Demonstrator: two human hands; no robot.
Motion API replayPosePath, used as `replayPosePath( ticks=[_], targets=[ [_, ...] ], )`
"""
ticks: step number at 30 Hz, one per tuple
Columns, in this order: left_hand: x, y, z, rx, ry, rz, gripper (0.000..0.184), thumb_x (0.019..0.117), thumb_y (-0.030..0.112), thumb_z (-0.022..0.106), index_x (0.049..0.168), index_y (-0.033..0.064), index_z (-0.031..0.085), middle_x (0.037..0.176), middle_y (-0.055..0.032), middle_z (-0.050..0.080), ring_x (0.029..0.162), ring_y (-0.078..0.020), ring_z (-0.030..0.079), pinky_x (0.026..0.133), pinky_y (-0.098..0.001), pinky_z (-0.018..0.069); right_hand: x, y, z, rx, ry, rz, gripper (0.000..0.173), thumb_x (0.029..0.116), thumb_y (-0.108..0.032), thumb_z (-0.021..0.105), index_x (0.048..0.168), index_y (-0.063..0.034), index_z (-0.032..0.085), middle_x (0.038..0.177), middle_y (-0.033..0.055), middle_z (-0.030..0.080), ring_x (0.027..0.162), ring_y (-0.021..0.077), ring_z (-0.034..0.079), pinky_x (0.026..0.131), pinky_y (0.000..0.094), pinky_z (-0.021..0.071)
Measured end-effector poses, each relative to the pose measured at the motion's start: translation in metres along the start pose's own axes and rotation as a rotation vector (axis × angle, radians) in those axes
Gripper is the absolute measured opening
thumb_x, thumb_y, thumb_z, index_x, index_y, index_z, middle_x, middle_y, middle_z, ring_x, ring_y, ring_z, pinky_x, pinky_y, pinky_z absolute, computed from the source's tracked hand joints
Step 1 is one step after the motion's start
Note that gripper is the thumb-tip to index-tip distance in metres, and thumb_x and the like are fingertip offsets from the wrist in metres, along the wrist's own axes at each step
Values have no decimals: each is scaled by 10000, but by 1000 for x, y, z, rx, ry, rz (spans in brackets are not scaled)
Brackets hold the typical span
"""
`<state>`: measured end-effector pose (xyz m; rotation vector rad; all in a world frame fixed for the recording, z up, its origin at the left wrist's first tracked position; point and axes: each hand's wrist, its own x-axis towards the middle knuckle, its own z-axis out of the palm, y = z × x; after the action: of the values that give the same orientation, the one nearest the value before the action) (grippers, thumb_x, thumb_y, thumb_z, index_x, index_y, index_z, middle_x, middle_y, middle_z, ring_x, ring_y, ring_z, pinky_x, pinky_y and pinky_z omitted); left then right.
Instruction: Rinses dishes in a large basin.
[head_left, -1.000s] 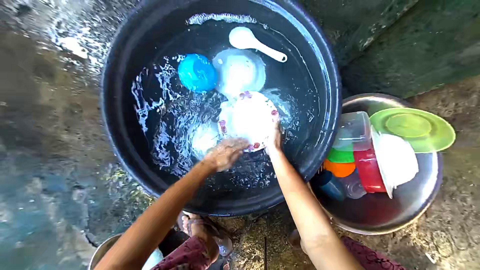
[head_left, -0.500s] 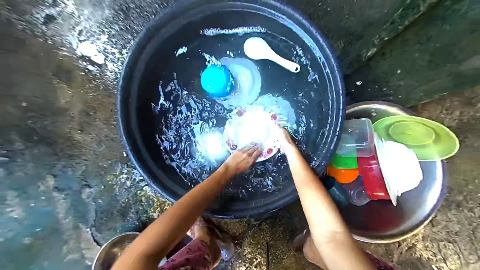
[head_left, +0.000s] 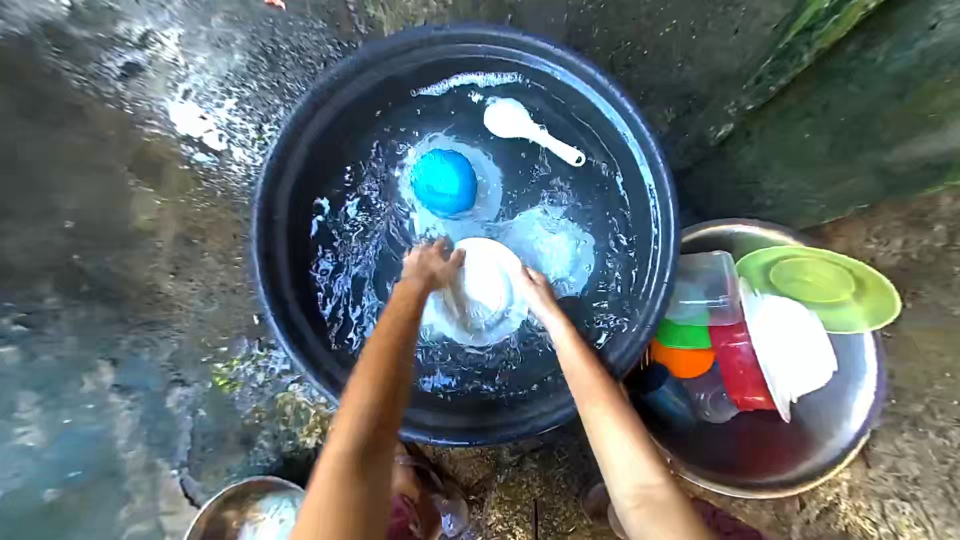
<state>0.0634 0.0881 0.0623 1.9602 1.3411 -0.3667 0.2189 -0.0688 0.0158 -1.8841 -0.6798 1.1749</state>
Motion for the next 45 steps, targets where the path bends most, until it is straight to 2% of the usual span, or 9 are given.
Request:
replayPosePath(
  ticks=[6, 11, 18, 25, 31, 33, 36, 39, 45],
  targets=[
    [-26, 105, 76, 63, -122, 246, 421, 1009, 162, 623, 1332, -106, 602, 1422, -327, 549, 1403, -472, 452, 1198, -590, 305, -24, -10, 12, 557, 214, 373, 407, 1122, -146, 318, 1467, 52, 406, 1401, 251, 504, 1203, 280, 531, 1002, 427, 466],
    [-31, -19, 129, 95, 196, 924, 368, 1062, 266, 477, 1313, 136, 712, 1444, -109, 624, 1417, -328, 511, 1203, -558, 341, -6, -13, -6, 494, 379, 345, 441, 1124, -223, 336, 1479, 25, 420, 1451, 245, 491, 1291, 317, 513, 1066, 487, 445],
    [-28, 26, 36, -123, -13, -5, 550, 1125, 319, 402, 1549, -30, 379, 1620, -260, 350, 1517, -408, 323, 1234, -569, 259, -11, -24, 18, 448, 366, 306, 536, 1136, -327, 280, 1452, 65, 465, 1443, 288, 507, 1339, 364, 495, 1111, 533, 401],
    [-50, 23, 122, 215, 105, 775, 580, 989, 176, 616, 1547, 100, 474, 1644, -147, 379, 1544, -364, 300, 1222, -600, 247, -14, -22, -9, 282, 366, 275, 459, 1123, -207, 353, 1496, 54, 408, 1478, 284, 481, 1354, 362, 493, 1130, 519, 404],
    [-91, 3, 41, 246, 152, 758, 785, 774, -110, 753, 1503, 48, 509, 1474, -285, 533, 1270, -481, 604, 953, -636, 536, -26, -49, -81, 169, -166, 356, 457, 1135, -359, 282, 1382, -30, 481, 1018, 131, 645, 763, 176, 633, 666, 332, 543],
    [-102, 12, 6, 218, 182, 826, 679, 794, -135, 730, 1437, 18, 572, 1405, -261, 604, 1184, -466, 664, 913, -630, 560, -43, -83, -103, -129, -288, 223, 449, 1148, -251, 242, 1517, -55, 405, 1263, 197, 646, 971, 255, 696, 825, 418, 570],
    [-109, 37, -35, 264, 238, 1013, 555, 816, -107, 714, 1353, 8, 638, 1305, -255, 666, 1128, -463, 691, 884, -624, 572, -66, -125, -140, -515, -455, -297, 710, 962, 81, 489, 1619, -42, 250, 1662, 193, 280, 1511, 306, 342, 1212, 467, 320],
    [-113, 75, -55, 321, 316, 1204, 444, 835, -7, 614, 1276, -6, 666, 1243, -246, 697, 1107, -448, 706, 864, -568, 587, -85, -160, -173, -548, -574, -635, 900, 763, 87, 664, 1591, -37, 333, 1636, 204, 326, 1494, 303, 360, 1206, 420, 329],
    [-123, 152, -52, 257, 375, 1379, 395, 847, 15, 596, 1236, -18, 654, 1193, -244, 713, 1081, -432, 715, 846, -536, 590, -137, -197, -249, -689, -521, -645, 898, 840, -417, 732, 1587, -82, 364, 1545, 124, 486, 1391, 199, 490, 1135, 393, 427]
  ],
)
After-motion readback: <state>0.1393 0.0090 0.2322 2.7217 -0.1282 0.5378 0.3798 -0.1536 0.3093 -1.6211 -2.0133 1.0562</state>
